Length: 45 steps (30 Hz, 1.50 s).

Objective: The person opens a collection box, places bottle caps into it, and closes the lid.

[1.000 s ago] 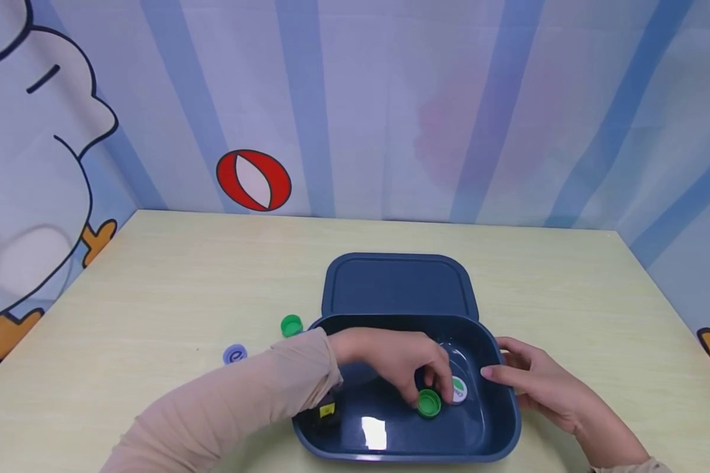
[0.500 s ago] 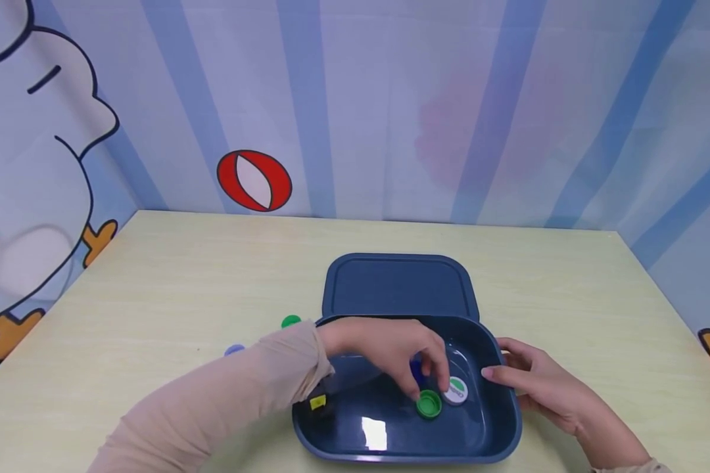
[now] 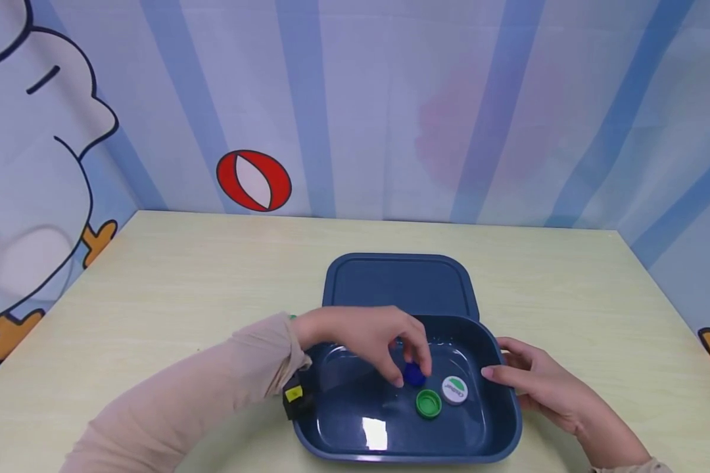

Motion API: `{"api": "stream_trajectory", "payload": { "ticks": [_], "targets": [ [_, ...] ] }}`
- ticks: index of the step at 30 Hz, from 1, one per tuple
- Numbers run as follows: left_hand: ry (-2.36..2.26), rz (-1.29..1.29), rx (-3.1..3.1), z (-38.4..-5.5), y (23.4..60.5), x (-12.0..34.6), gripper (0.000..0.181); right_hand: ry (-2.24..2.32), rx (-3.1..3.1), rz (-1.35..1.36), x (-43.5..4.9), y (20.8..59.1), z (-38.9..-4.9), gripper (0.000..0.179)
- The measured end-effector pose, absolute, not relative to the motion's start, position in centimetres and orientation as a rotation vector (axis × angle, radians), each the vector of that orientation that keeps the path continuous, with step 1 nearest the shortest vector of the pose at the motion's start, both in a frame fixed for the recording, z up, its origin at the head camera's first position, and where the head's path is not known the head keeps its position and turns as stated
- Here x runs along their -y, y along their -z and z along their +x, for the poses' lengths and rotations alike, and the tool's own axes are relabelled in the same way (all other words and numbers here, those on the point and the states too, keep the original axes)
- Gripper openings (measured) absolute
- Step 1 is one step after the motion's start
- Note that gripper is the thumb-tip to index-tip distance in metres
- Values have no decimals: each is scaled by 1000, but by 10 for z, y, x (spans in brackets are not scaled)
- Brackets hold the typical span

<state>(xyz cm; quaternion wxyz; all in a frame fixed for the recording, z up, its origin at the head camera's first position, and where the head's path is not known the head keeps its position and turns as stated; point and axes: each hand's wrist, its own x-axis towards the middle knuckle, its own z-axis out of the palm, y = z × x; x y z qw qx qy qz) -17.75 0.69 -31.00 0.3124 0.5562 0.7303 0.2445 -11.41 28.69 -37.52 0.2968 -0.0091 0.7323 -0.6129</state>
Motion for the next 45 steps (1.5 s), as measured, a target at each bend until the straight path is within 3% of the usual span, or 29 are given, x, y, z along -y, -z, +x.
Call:
{"api": "stream_trajectory", "payload": {
  "ticks": [45],
  "targets": [
    [-880,1275,-2169,-187,296,84,29,1682,-1894,-58,-287,375,-114,63]
  ]
}}
